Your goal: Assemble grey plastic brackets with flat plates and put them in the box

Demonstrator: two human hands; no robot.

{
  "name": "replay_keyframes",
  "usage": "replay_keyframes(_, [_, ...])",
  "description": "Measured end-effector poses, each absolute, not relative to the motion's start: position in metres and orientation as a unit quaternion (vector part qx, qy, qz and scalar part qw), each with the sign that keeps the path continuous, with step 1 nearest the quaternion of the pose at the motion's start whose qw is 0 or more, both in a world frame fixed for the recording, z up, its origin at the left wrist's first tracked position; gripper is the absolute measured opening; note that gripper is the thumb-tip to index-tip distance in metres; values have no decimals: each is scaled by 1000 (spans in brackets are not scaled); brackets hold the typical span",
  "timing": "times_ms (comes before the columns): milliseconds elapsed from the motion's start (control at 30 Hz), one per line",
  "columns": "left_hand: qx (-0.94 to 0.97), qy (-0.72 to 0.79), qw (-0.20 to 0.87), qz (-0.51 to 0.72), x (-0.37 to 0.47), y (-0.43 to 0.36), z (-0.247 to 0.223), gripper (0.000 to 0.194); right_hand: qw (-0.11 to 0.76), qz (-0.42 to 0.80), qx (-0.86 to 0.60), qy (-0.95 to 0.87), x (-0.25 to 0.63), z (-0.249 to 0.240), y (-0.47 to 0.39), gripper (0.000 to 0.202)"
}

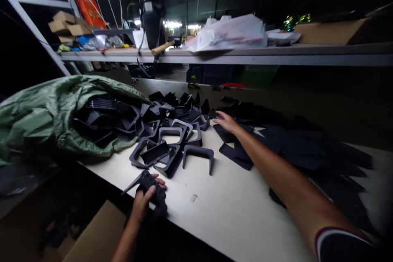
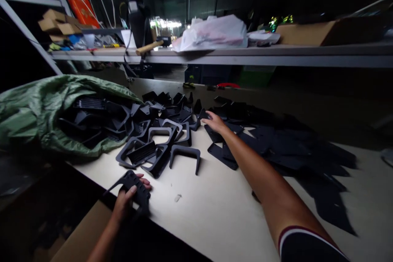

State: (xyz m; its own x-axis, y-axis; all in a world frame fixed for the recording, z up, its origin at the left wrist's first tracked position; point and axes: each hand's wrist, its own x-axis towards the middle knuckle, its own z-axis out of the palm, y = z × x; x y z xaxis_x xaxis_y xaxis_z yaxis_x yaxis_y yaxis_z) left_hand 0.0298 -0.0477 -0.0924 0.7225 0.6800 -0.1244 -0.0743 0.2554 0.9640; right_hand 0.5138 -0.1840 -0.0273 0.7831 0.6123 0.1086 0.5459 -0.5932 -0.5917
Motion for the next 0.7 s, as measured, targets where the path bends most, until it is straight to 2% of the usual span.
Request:
replay_keyframes(200, [560, 270, 744, 244, 28, -46, -91, 67, 244, 72, -900, -354, 477, -28, -271, 61])
replay_keyframes(367, [551, 254, 753, 256, 28, -53, -100, 63, 176, 56, -906, -380, 428, -46, -306, 63])
replay_keyframes(533, [524, 252, 765, 277, 26, -53, -108, 63, 144, 18, -913, -380, 420, -69, -306, 56])
replay_keyframes(700, [527, 225, 781, 249, 21, -47, -113, 66, 154, -7, -911, -383, 420, -76, -311, 50])
